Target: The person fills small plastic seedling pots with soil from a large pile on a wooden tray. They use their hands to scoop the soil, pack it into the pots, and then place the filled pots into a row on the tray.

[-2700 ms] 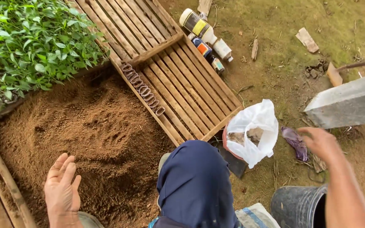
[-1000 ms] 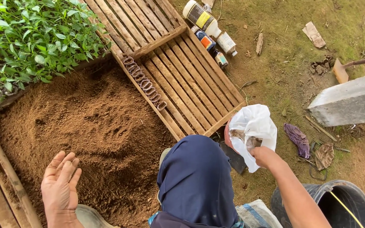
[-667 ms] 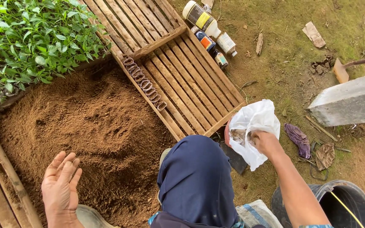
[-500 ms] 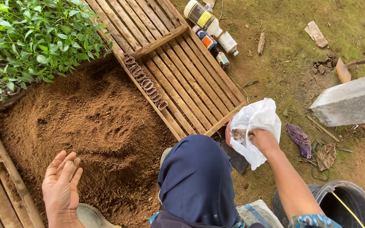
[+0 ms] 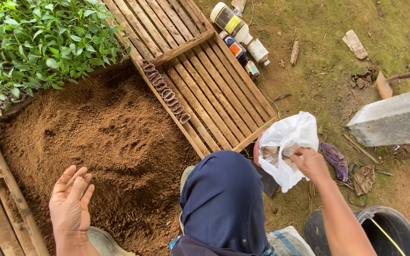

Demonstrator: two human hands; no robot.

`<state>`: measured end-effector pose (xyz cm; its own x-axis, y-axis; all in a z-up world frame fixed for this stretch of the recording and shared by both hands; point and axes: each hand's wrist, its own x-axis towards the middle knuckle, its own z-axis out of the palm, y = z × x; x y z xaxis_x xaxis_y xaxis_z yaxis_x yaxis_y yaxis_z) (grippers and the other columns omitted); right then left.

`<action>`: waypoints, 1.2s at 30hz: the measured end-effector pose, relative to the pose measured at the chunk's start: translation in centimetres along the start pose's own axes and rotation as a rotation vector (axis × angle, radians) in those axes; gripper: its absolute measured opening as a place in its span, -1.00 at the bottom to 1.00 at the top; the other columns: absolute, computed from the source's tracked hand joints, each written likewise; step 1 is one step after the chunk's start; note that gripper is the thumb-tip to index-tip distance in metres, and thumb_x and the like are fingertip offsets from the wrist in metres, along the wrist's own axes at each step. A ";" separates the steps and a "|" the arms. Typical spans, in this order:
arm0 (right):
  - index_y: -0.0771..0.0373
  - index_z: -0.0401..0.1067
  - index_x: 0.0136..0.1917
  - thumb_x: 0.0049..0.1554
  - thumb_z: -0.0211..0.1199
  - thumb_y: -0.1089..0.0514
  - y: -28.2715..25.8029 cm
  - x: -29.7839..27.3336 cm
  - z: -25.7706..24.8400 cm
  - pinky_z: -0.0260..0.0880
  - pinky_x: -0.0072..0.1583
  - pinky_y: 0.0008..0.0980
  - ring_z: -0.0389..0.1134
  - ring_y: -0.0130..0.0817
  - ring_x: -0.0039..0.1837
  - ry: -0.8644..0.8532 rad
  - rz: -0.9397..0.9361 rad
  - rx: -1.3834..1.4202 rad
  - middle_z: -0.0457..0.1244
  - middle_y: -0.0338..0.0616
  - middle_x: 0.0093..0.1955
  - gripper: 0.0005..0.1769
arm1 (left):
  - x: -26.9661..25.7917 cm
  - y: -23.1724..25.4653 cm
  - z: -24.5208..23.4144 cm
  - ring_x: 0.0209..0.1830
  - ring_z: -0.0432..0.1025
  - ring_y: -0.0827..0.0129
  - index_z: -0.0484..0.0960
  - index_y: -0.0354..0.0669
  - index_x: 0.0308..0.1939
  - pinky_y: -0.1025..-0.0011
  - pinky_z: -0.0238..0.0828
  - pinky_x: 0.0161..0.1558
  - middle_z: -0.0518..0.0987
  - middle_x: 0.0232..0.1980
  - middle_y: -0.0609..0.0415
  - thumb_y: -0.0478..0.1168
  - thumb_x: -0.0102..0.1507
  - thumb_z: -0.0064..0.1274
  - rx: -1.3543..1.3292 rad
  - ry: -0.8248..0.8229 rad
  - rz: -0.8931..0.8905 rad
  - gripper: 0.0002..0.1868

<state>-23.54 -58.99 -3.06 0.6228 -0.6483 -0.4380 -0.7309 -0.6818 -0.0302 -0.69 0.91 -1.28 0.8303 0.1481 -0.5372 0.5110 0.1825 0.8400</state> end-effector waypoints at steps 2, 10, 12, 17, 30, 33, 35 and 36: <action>0.05 0.49 0.21 0.21 0.11 -0.21 0.3 -1.5 -2.7 0.35 0.33 -0.08 0.39 -0.18 0.25 -0.013 0.068 0.038 0.34 -0.11 0.30 -0.55 | 0.0 0.0 0.3 0.19 0.47 0.41 0.40 -0.01 0.35 0.36 0.44 0.23 0.55 0.25 0.14 -0.25 0.40 -0.05 0.000 -0.011 0.004 -0.59; 0.22 0.54 0.07 0.16 0.37 0.13 -3.2 -6.0 -9.5 0.23 0.03 -0.39 0.32 -0.31 -0.08 0.054 0.112 0.796 0.37 -0.15 -0.06 -0.78 | -0.7 1.2 1.1 0.14 0.48 0.44 0.42 -0.02 0.35 0.40 0.44 0.22 0.56 0.23 0.14 -0.26 0.38 -0.03 -0.052 -0.034 0.044 -0.57; 0.22 0.47 -0.02 0.17 0.32 0.15 -5.7 -5.9 -10.1 0.02 -0.29 -0.60 0.22 -0.55 -0.25 -0.003 -0.177 1.048 0.33 -0.20 -0.25 -0.86 | -2.1 3.0 1.9 0.15 0.48 0.43 0.45 -0.04 0.31 0.50 0.43 0.15 0.58 0.19 0.14 -0.35 0.32 0.00 -0.099 -0.034 0.025 -0.55; 0.28 0.45 -0.05 0.21 0.24 0.19 -19.0 -7.6 -14.2 0.11 -0.27 -0.44 0.11 -0.45 -0.33 -0.163 -0.543 0.992 0.17 -0.17 -0.38 -0.90 | -2.7 2.3 3.9 0.15 0.49 0.38 0.50 -0.17 0.28 0.43 0.39 0.21 0.63 0.17 0.01 -0.42 0.29 0.03 -0.127 -0.180 0.236 -0.55; 0.25 0.59 0.00 0.18 0.31 0.12 -47.4 -15.4 -10.8 0.38 -0.19 -0.45 0.33 -0.38 -0.28 -0.638 -0.964 0.490 0.39 -0.05 -0.29 -0.82 | -1.8 1.4 4.2 0.02 0.52 0.45 0.68 -0.26 0.16 0.38 0.47 0.15 0.69 0.04 -0.03 -0.28 0.23 0.26 -0.443 -0.346 0.318 -0.60; 0.25 0.59 0.00 0.20 0.29 0.10 -49.0 -16.4 -10.3 0.36 -0.19 -0.43 0.36 -0.38 -0.26 -0.645 -0.964 0.482 0.39 -0.06 -0.25 -0.80 | 0.4 -0.3 4.0 -0.06 0.53 0.49 0.74 -0.25 -0.08 0.41 0.47 0.08 0.71 -0.04 0.00 -0.28 0.19 0.34 -0.444 -0.292 0.314 -0.76; 0.23 0.58 0.02 0.20 0.27 0.10 -49.3 -15.8 -9.9 0.39 -0.14 -0.40 0.38 -0.33 -0.19 -0.620 -0.967 0.446 0.40 -0.03 -0.17 -0.80 | 0.1 0.5 3.6 -0.06 0.52 0.50 0.73 -0.21 -0.14 0.42 0.47 0.07 0.71 -0.05 0.05 -0.29 0.19 0.34 -0.398 -0.250 0.325 -0.81; 0.21 0.57 0.05 0.21 0.24 0.10 -49.3 -15.4 -9.7 0.42 -0.09 -0.37 0.41 -0.29 -0.12 -0.585 -0.969 0.413 0.41 0.00 -0.09 -0.79 | 0.0 0.9 3.6 -0.07 0.52 0.51 0.72 -0.17 -0.19 0.43 0.47 0.07 0.70 -0.07 0.10 -0.29 0.19 0.35 -0.350 -0.217 0.339 -0.85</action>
<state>5.58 -18.70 13.88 0.8198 0.3978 -0.4119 -0.1302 -0.5709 -0.8106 0.57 -2.43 -0.28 0.9818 0.0578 -0.1811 0.1319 0.4784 0.8682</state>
